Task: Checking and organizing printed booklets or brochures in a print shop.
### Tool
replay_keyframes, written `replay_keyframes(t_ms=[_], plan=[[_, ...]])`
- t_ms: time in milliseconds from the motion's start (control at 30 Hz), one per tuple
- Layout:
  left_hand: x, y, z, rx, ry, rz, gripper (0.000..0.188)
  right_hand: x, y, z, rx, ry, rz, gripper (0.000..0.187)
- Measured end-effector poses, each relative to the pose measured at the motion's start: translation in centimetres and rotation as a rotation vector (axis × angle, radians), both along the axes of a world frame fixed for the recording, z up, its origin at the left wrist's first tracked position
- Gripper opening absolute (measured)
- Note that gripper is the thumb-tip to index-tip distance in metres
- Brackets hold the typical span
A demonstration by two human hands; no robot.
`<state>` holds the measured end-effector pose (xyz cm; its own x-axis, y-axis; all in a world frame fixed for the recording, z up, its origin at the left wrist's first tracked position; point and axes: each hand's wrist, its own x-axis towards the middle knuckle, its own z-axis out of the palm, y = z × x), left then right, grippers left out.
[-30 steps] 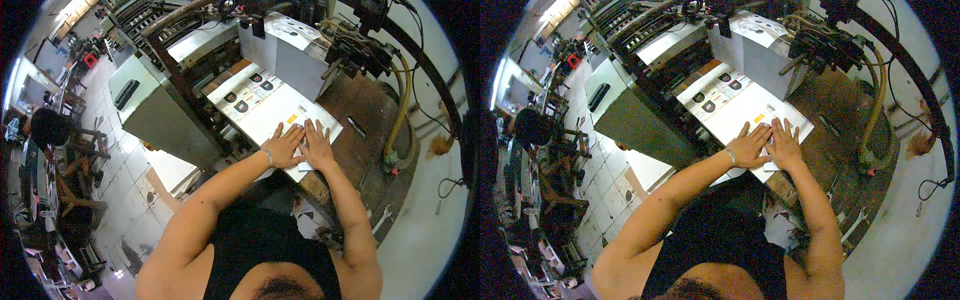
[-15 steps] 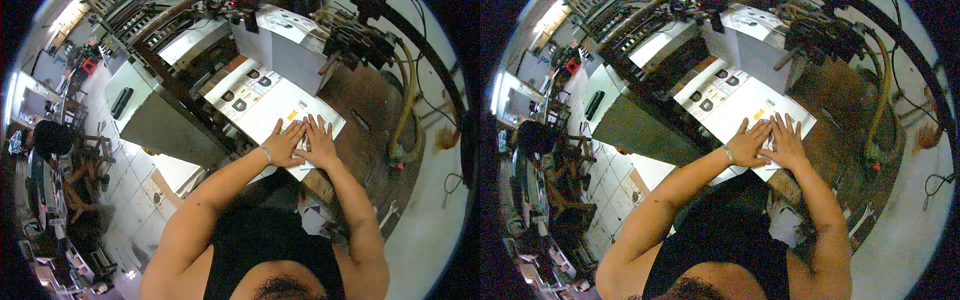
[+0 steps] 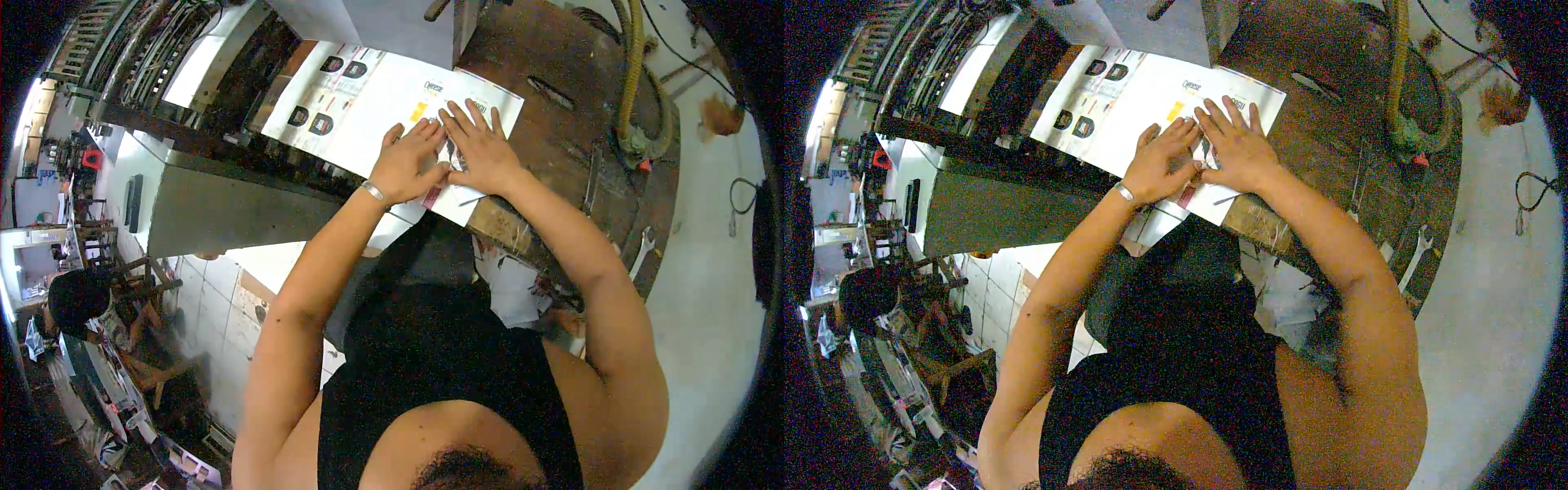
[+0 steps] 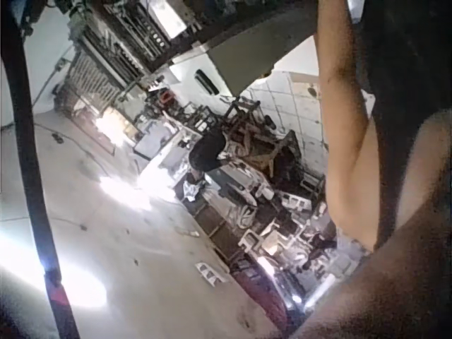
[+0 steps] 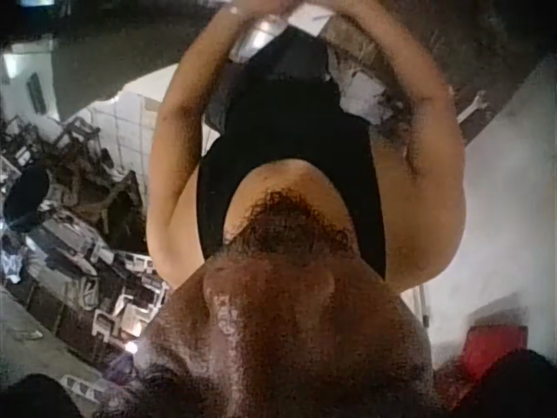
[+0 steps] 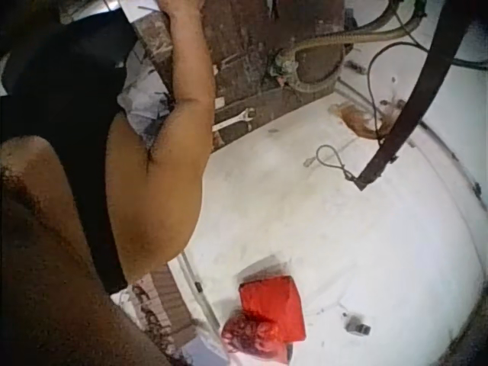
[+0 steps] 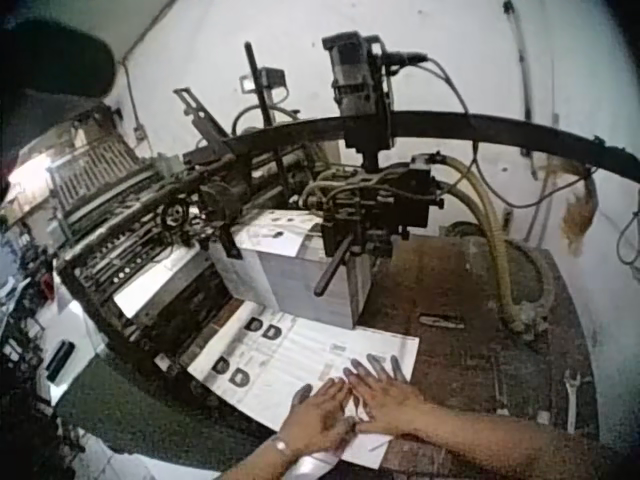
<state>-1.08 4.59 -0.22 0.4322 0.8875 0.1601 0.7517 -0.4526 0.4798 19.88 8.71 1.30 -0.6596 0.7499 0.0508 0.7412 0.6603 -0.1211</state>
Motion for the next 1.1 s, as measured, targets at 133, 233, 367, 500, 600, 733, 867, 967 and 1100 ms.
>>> replay_keyframes(t_ms=[133, 233, 367, 500, 600, 733, 867, 967, 1100], plan=[[1.5, -0.7, 0.1, 0.094, 0.093, 0.139, 0.054, 0.3, -0.2, -0.3, 0.009, 0.007, -0.002, 0.113], [2.1, -1.1, -0.2, 0.174, 0.193, 0.246, 0.055, 0.3, -0.1, -0.3, -0.003, 0.020, 0.003, 0.115], [1.9, -1.2, -0.5, 0.201, 0.217, 0.260, 0.057, 0.4, -0.1, 0.1, -0.014, 0.034, 0.006, 0.117], [2.1, -1.4, -0.6, 0.206, 0.228, 0.276, 0.059, 0.4, -0.2, 0.2, -0.011, 0.047, 0.011, 0.116], [2.0, -1.4, -0.9, 0.222, 0.198, 0.272, 0.059, 0.3, 0.0, -0.1, 0.015, 0.075, 0.030, 0.114], [1.8, -1.3, -0.8, 0.236, 0.167, 0.245, 0.059, 0.4, -0.2, 0.2, 0.051, 0.057, 0.045, 0.111], [1.7, -1.5, -0.7, 0.222, 0.162, 0.248, 0.060, 0.0, -0.2, 0.4, 0.028, 0.038, 0.044, 0.111], [1.5, -1.5, -0.7, 0.230, 0.141, 0.237, 0.060, 0.1, -0.1, 0.7, -0.035, 0.053, 0.035, 0.112], [1.6, -1.6, -0.4, 0.178, 0.123, 0.253, 0.060, 0.1, 0.0, 0.7, -0.032, 0.033, 0.048, 0.113]])
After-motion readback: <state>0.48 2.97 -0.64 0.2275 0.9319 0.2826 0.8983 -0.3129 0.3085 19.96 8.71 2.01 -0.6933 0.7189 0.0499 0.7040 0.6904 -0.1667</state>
